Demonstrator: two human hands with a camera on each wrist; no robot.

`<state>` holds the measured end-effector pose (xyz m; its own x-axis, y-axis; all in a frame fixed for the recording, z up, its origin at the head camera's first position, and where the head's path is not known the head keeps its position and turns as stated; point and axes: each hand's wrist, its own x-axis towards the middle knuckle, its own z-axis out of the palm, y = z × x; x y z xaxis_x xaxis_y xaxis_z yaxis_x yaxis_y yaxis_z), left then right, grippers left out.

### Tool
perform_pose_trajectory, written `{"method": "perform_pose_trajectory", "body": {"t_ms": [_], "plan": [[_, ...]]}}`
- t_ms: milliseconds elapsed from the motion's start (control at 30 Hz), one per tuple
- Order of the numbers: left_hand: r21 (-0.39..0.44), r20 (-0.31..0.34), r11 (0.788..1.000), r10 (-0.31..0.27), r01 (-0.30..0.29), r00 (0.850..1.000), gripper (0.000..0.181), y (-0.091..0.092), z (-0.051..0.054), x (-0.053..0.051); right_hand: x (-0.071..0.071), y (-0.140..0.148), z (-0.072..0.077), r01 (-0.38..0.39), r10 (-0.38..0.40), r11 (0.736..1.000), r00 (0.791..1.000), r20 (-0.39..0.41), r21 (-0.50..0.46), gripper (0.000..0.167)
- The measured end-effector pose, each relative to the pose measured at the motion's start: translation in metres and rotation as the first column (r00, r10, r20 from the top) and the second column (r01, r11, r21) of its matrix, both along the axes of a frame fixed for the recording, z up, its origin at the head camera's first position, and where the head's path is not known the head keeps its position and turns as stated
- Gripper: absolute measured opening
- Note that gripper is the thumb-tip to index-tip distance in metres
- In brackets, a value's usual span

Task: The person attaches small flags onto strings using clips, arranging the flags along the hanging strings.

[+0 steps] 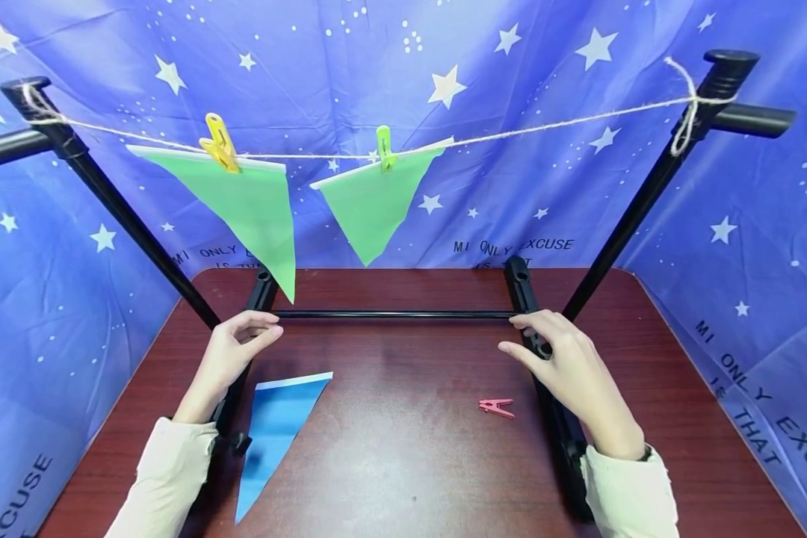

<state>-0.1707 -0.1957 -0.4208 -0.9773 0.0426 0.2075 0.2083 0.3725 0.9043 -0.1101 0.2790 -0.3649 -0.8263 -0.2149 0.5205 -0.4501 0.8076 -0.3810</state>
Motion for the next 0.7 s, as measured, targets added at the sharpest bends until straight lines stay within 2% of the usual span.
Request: {"method": "perform_pose_trajectory", "body": {"t_ms": [167,467,700], "plan": [[-0.028,0.042,0.999,-0.023,0.024,0.999,0.028,-0.003,-0.010,0.002,0.002,0.001,-0.012,0.000,0.000,1.000,1.000,0.010,0.014,0.037],[-0.048,0.074,0.997,-0.053,0.057,0.996,0.033,-0.003,-0.021,0.006,0.006,0.003,-0.031,0.018,-0.019,1.000,0.997,0.075,0.015,0.035],[-0.123,0.117,0.990,-0.051,0.065,0.992,0.033,-0.003,-0.033,0.009,0.008,0.003,-0.043,0.029,-0.035,0.999,0.990,0.138,0.045,0.036]]}}
